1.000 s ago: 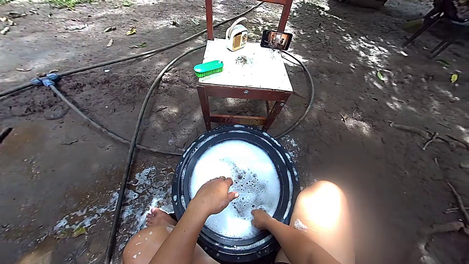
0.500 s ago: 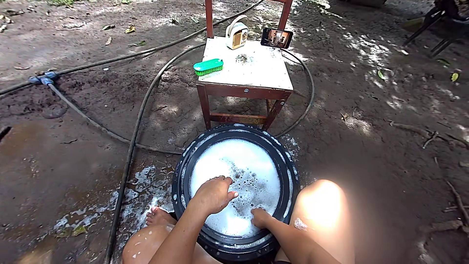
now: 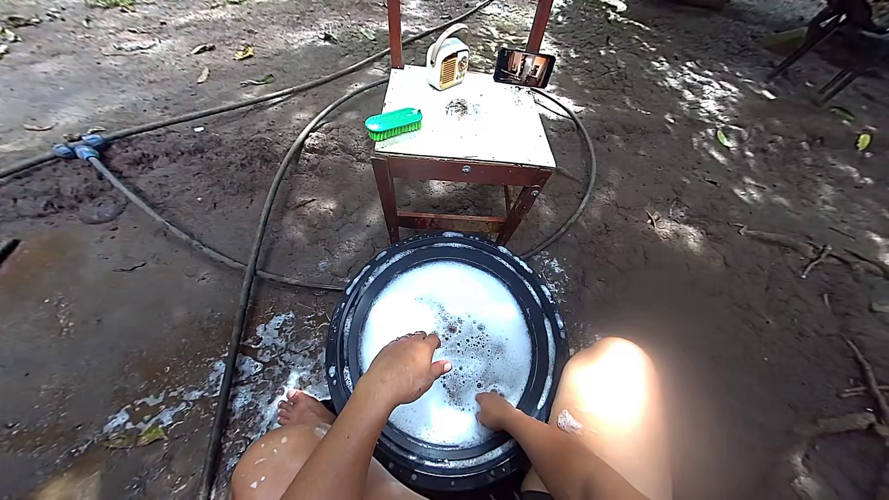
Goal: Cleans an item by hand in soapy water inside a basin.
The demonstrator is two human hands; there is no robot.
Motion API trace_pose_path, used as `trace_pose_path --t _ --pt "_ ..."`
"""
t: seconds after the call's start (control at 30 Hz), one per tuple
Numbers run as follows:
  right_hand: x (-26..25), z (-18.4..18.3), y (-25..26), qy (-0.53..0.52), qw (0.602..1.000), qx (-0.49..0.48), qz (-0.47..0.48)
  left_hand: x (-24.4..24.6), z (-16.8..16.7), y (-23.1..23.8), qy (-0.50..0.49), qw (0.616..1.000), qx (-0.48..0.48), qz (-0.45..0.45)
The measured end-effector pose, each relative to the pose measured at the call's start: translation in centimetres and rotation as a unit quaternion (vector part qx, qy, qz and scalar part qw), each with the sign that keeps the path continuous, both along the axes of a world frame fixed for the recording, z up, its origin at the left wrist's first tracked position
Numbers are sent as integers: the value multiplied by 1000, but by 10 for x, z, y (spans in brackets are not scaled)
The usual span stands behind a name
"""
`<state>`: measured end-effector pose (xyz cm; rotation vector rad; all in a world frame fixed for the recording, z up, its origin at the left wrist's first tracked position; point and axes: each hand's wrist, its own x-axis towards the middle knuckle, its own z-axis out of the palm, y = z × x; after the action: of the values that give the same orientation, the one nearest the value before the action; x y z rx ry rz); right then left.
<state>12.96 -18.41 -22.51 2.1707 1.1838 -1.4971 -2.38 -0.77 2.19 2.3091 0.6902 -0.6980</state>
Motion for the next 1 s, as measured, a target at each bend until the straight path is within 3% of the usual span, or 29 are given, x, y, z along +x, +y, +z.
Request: trace_pose_path --t 1.0 --pt "-1 5 0 6 1000 -2 2 0 2 -1 -4 1000 1 -6"
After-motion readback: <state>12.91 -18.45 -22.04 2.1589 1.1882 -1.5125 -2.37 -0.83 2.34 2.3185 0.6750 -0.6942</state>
